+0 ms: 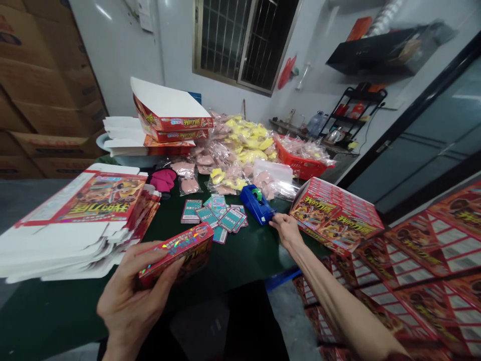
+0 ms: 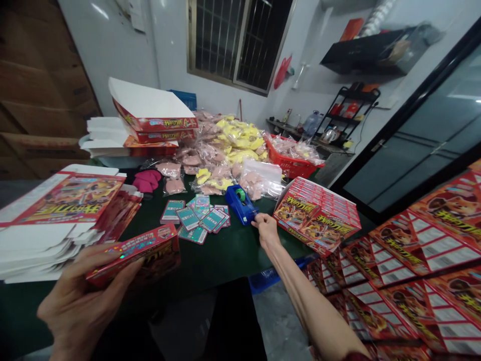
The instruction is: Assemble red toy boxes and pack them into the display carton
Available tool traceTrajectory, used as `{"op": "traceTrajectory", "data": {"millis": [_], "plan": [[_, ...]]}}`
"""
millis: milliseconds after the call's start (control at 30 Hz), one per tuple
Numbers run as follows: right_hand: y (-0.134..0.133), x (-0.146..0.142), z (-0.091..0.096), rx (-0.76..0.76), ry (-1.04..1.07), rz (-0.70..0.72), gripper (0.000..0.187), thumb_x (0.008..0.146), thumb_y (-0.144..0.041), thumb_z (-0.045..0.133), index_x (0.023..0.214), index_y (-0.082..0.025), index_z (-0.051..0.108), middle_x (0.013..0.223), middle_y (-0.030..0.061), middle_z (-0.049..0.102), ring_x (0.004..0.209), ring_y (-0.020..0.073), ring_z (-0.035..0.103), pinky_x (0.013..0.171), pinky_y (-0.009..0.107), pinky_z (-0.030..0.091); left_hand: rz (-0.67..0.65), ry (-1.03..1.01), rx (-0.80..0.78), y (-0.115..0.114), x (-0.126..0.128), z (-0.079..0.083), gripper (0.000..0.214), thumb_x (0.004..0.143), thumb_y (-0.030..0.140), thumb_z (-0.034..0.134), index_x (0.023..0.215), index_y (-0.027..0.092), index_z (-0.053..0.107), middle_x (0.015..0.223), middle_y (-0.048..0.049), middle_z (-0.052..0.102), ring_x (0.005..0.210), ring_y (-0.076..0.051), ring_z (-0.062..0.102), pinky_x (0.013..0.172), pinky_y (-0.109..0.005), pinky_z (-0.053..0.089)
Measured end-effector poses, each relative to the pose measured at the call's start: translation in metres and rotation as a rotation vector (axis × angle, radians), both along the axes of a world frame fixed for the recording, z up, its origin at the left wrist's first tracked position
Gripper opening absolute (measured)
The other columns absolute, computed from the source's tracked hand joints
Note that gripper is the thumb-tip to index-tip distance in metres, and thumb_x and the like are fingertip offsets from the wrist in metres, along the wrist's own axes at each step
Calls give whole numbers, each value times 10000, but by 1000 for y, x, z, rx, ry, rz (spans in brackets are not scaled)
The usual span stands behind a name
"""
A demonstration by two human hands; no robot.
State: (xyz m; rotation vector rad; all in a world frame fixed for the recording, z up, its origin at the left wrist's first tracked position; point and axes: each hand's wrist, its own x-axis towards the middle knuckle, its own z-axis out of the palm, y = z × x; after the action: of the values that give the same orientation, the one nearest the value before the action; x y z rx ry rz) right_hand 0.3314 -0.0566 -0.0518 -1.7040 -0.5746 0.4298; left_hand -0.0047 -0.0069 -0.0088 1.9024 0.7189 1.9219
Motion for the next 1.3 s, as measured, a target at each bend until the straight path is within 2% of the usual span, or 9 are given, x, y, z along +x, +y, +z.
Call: {"op": "traceTrajectory", "data": {"millis": [167, 267, 400, 500, 600, 733, 900, 1067, 1300], "plan": [[4, 8, -6, -120, -176, -15, 238, 885, -323, 548, 1021, -130, 581, 972, 36, 611, 813, 146, 604, 708, 321, 520, 57, 14, 7, -1, 1, 2, 304, 636, 74, 743, 878, 202, 612, 870, -9, 644, 783, -151, 622, 663, -277, 528], [-5, 1, -1, -135, -304, -41, 157, 847, -283, 587, 819, -129, 594, 888, 27, 595, 800, 146, 574, 715, 319, 488, 55, 7, 34, -1, 1, 2, 337, 615, 52, 752, 885, 193, 607, 880, -13, 645, 795, -147, 627, 666, -264, 533], [-27, -39, 7, -83, -430, 24, 234, 760, -220, 604, 553, -173, 507, 737, 34, 542, 740, 170, 529, 694, 321, 440, -51, 18, -1, -2, 0, 4, 329, 660, 28, 710, 924, 191, 599, 984, -39, 648, 861, -158, 641, 713, -287, 548], [-42, -92, 30, -19, -449, 249, 169, 806, -287, 558, 665, -196, 576, 592, -15, 512, 561, 136, 500, 558, 272, 414, -124, -7, -29, -3, 0, 7, 298, 698, 21, 676, 927, 192, 591, 997, -49, 658, 879, -169, 650, 737, -314, 555], [-45, -150, 66, 190, -346, 443, 90, 852, -288, 528, 856, -215, 581, 550, -48, 509, 455, 101, 475, 451, 228, 378, -75, 2, -29, -5, 0, 8, 272, 696, 32, 682, 900, 187, 592, 936, -43, 666, 861, -163, 650, 749, -306, 545], [-32, -204, 97, 382, 44, 525, 654, 823, -224, 583, 1359, -299, 216, 596, -91, 566, 395, 85, 468, 388, 196, 381, 13, 44, -66, -8, 0, 9, 286, 707, 106, 693, 951, 192, 571, 879, -22, 662, 804, -150, 646, 711, -270, 534], [-19, -225, 93, 457, 291, 527, 642, 816, -217, 600, 1342, -263, 234, 567, -102, 560, 398, 58, 459, 402, 163, 403, -11, 108, -97, -9, -3, 10, 296, 730, 136, 678, 994, 206, 563, 877, -10, 636, 747, -129, 624, 662, -241, 511], [-16, -228, 94, 397, 304, 587, 628, 778, -190, 626, 1294, -244, 274, 575, -99, 591, 389, 59, 476, 379, 152, 402, -50, 119, -79, -9, -5, 12, 316, 730, 130, 681, 1008, 215, 555, 872, -3, 630, 736, -123, 622, 637, -225, 499], [-14, -232, 97, 365, 297, 517, 583, 752, -207, 639, 1230, -213, 306, 543, -102, 588, 361, 62, 461, 348, 151, 393, -10, 154, -19, -8, -7, 14, 307, 743, 173, 677, 1015, 203, 539, 877, -20, 636, 732, -134, 631, 636, -239, 504]]}}
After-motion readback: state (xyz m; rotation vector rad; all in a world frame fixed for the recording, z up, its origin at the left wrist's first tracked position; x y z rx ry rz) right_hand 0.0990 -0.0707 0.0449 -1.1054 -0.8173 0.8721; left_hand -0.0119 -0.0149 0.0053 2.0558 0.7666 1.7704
